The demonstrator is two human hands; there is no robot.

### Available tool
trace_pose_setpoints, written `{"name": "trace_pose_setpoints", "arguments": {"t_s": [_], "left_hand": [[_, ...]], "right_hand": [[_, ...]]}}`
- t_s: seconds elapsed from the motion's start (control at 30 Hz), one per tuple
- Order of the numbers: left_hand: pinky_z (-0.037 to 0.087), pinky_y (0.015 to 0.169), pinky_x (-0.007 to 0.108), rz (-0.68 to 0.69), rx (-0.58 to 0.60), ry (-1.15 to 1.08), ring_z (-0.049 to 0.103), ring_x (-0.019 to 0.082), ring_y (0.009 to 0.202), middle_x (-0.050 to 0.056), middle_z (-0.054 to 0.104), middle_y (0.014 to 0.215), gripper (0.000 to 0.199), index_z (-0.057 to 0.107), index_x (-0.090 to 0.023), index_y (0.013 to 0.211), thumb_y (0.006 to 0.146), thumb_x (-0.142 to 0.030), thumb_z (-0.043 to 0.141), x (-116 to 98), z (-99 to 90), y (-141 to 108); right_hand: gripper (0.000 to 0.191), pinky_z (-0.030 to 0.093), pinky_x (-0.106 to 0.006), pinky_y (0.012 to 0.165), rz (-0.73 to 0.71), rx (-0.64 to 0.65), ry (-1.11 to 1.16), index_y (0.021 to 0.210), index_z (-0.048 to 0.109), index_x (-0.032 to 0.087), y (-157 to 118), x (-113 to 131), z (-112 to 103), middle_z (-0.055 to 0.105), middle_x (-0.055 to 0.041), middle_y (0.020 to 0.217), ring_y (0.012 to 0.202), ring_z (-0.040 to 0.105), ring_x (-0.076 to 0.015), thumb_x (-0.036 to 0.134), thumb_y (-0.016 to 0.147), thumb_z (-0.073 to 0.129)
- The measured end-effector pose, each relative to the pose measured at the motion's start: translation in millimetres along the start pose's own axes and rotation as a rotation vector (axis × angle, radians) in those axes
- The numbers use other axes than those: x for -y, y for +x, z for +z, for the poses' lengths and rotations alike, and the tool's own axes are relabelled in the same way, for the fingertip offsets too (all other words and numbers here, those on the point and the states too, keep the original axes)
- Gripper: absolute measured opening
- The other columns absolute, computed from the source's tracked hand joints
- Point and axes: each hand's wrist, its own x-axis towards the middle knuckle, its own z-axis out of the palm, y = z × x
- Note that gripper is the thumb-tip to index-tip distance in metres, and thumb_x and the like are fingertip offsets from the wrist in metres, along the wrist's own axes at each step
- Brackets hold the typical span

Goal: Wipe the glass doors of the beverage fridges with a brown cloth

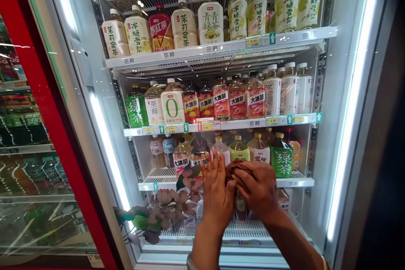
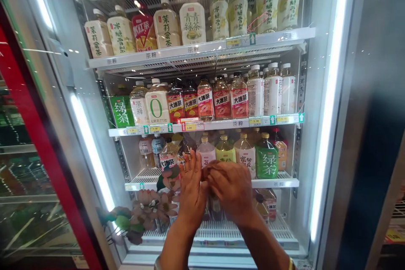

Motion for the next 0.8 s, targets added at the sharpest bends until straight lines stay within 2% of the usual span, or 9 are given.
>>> {"name": "trace_pose_setpoints", "arguments": {"t_s": [0.07,0.13,0.23,0.27,0.33,0.43,0.57,0.7,0.8], "left_hand": [[0.002,0.133,0.051,0.015,-0.008,0.028,0.004,0.022,0.162,0.007,0.01,0.175,0.066,0.007,-0.028,0.167,0.107,-0.051,0.026,5,-2.8,-1],[0.003,0.133,0.05,0.028,-0.024,0.056,0.008,0.022,0.162,0.007,0.013,0.174,0.065,0.01,-0.027,0.167,0.108,-0.049,0.026,10,-6.3,-2],[0.006,0.133,0.048,0.05,-0.033,0.081,0.012,0.021,0.162,0.007,0.018,0.174,0.064,0.011,-0.027,0.167,0.108,-0.048,0.027,16,-13.4,-3],[0.006,0.133,0.048,0.057,-0.035,0.086,0.012,0.021,0.161,0.007,0.019,0.173,0.064,0.011,-0.027,0.166,0.108,-0.047,0.027,17,-16.2,-3],[0.004,0.133,0.048,0.058,-0.055,0.096,0.011,0.02,0.161,0.007,0.02,0.173,0.062,0.012,-0.028,0.166,0.109,-0.046,0.027,20,-21.6,-3],[0.002,0.133,0.049,0.036,-0.1,0.125,0.013,0.019,0.161,0.007,0.022,0.172,0.06,0.014,-0.029,0.166,0.109,-0.041,0.029,27,-28.0,-4],[0.006,0.132,0.053,0.024,-0.117,0.165,0.016,0.021,0.161,0.01,0.023,0.172,0.061,0.013,-0.026,0.166,0.109,-0.039,0.031,36,-30.2,-7],[0.008,0.132,0.053,0.02,-0.124,0.186,0.018,0.021,0.16,0.009,0.026,0.17,0.06,0.014,-0.027,0.166,0.109,-0.032,0.034,38,-29.2,-9],[0.008,0.132,0.053,0.001,-0.139,0.199,0.021,0.02,0.159,0.007,0.029,0.169,0.061,0.016,-0.03,0.165,0.108,-0.022,0.035,37,-30.5,-8]], "right_hand": [[0.012,0.045,-0.04,0.094,0.037,-0.003,-0.046,0.102,0.072,0.024,-4,-13,-7,0.071,-0.0044,0.106,0.1,0.064,-0.0214,0.024,0.09,0.071],[0.012,0.046,-0.041,0.093,0.154,-0.081,-0.089,0.101,0.072,0.024,7,-23,-7,0.071,-0.0051,0.106,0.1,0.063,-0.0222,0.024,0.089,0.072],[0.01,0.047,-0.042,0.093,0.288,-0.232,-0.082,0.099,0.07,0.024,35,-16,8,0.07,-0.0064,0.107,0.102,0.063,-0.0232,0.025,0.089,0.071],[0.01,0.047,-0.042,0.094,0.288,-0.245,-0.065,0.099,0.07,0.024,41,-7,14,0.07,-0.0068,0.108,0.104,0.063,-0.0235,0.025,0.089,0.071],[0.011,0.046,-0.042,0.096,0.218,-0.18,-0.021,0.101,0.07,0.024,43,14,25,0.07,-0.0066,0.108,0.105,0.062,-0.0236,0.025,0.089,0.071],[0.013,0.044,-0.041,0.096,0.063,-0.022,0.05,0.103,0.071,0.025,20,39,29,0.072,-0.0045,0.107,0.104,0.062,-0.0223,0.023,0.09,0.071],[0.01,0.045,-0.038,0.093,-0.006,0.022,0.065,0.102,0.07,0.024,-6,30,18,0.072,-0.0033,0.104,0.1,0.063,-0.0201,0.023,0.092,0.068],[0.011,0.044,-0.041,0.094,0.148,-0.088,-0.038,0.101,0.07,0.024,24,14,19,0.07,-0.006,0.108,0.103,0.062,-0.023,0.023,0.091,0.07],[0.011,0.044,-0.042,0.097,0.192,-0.153,-0.034,0.101,0.069,0.025,50,28,32,0.07,-0.0061,0.111,0.107,0.062,-0.0237,0.024,0.09,0.071]]}}
